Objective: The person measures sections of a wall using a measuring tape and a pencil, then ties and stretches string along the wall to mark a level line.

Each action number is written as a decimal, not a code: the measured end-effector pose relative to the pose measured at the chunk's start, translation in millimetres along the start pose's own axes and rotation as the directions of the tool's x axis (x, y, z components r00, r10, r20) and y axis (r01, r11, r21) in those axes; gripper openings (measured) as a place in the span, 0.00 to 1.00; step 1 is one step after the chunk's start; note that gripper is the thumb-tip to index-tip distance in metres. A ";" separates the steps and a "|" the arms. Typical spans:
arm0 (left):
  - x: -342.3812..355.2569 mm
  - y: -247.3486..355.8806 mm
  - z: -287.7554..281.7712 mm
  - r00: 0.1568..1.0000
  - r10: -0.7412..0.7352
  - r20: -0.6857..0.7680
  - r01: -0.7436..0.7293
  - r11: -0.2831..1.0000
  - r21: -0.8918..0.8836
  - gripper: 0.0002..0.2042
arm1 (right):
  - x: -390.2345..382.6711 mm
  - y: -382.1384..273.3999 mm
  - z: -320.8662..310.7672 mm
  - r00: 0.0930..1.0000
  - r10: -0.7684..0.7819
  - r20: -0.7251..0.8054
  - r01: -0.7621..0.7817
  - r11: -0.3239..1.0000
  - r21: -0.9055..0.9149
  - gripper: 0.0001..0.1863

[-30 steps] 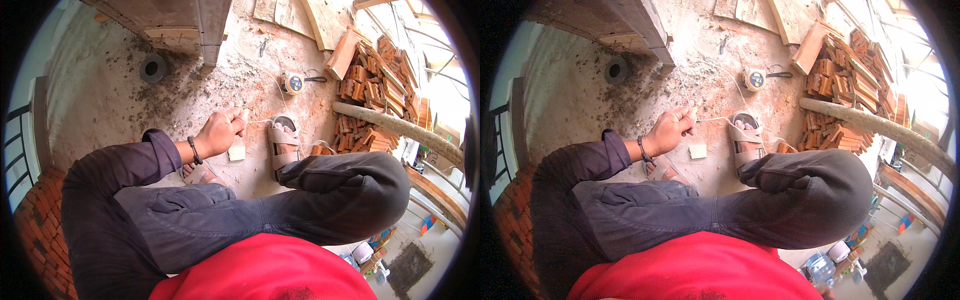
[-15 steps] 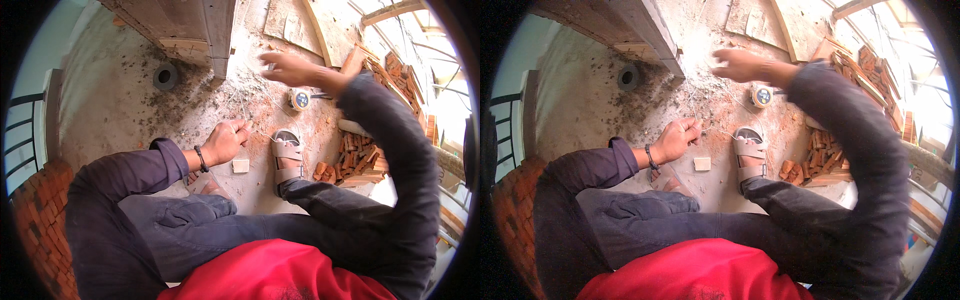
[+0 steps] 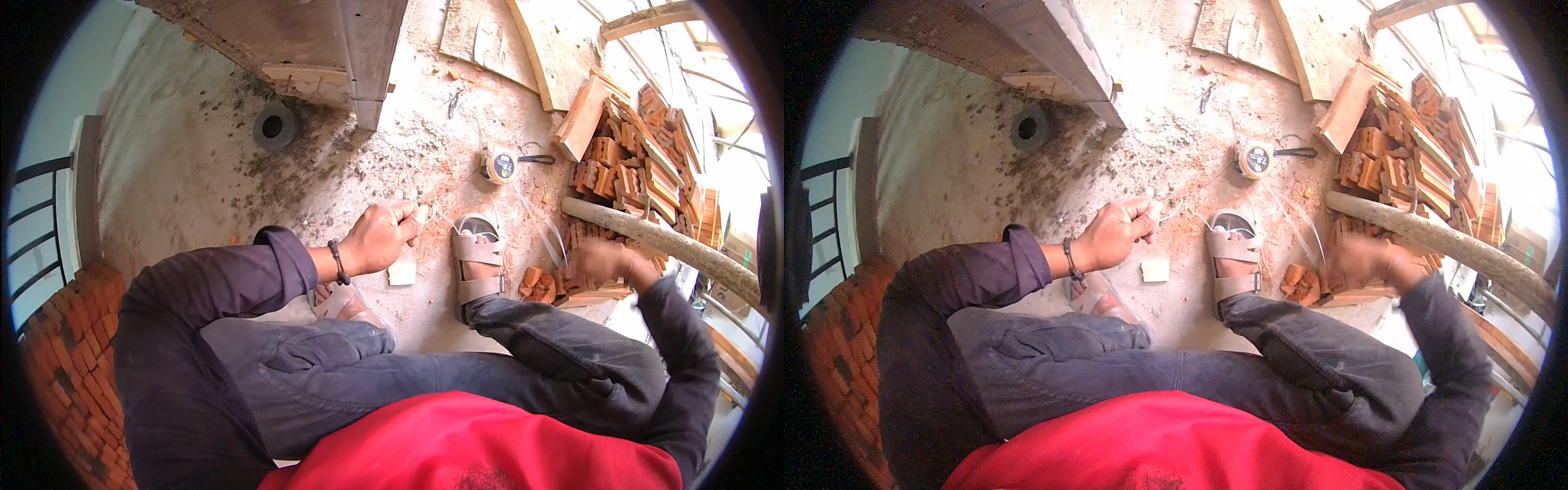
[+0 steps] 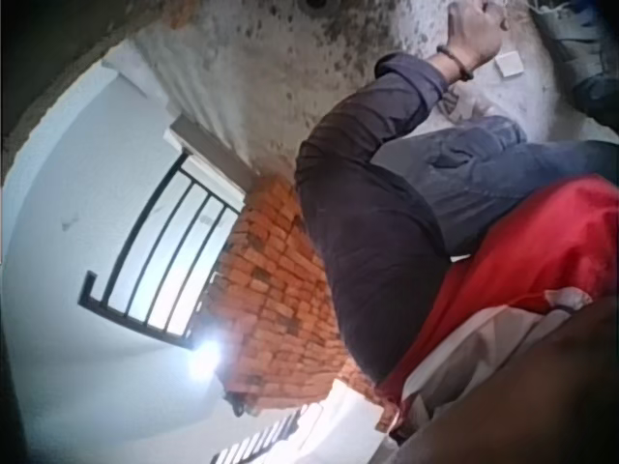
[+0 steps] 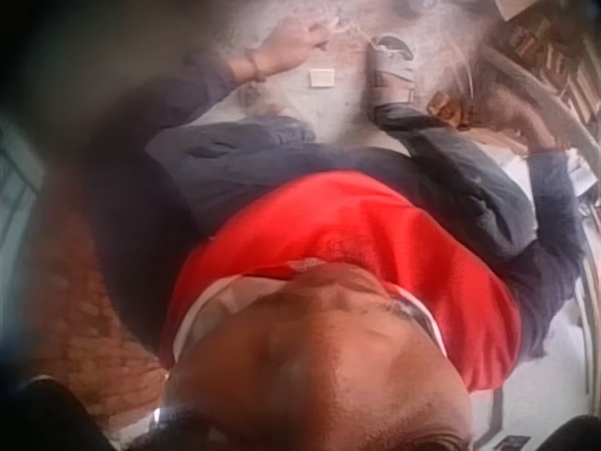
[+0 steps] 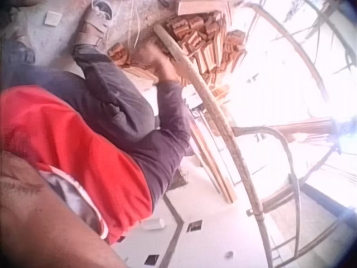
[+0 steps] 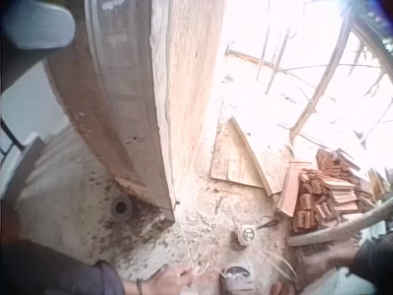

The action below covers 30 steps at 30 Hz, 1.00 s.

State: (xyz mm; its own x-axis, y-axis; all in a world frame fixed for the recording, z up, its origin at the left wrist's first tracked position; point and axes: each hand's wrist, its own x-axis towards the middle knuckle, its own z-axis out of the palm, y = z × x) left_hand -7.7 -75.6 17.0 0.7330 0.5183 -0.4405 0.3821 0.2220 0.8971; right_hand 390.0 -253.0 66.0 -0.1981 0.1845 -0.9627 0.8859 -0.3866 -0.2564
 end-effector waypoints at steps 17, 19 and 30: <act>26.7 22.3 15.9 0.995 -0.023 0.101 0.019 0.999 0.042 0.16 | 64.9 -201.6 -91.0 0.550 -0.382 -0.742 0.454 0.883 -0.118 0.20; 30.7 26.6 19.7 0.995 -0.047 0.086 0.042 0.997 0.064 0.18 | 88.1 -227.0 -103.7 0.486 -0.413 -0.770 0.571 0.817 -0.078 0.18; 42.8 12.5 2.8 0.954 -0.068 -0.293 0.107 0.987 0.119 0.15 | 148.9 -238.8 -130.1 0.712 -0.076 -0.698 0.692 0.241 0.680 0.08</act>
State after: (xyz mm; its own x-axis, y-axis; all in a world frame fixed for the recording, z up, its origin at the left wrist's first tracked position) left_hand 30.0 -52.9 9.3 0.5083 0.7211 -0.4708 0.5222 0.1766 0.8343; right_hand 203.5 -15.6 -4.8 0.0847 0.7914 -0.6054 -0.2090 -0.5799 -0.7874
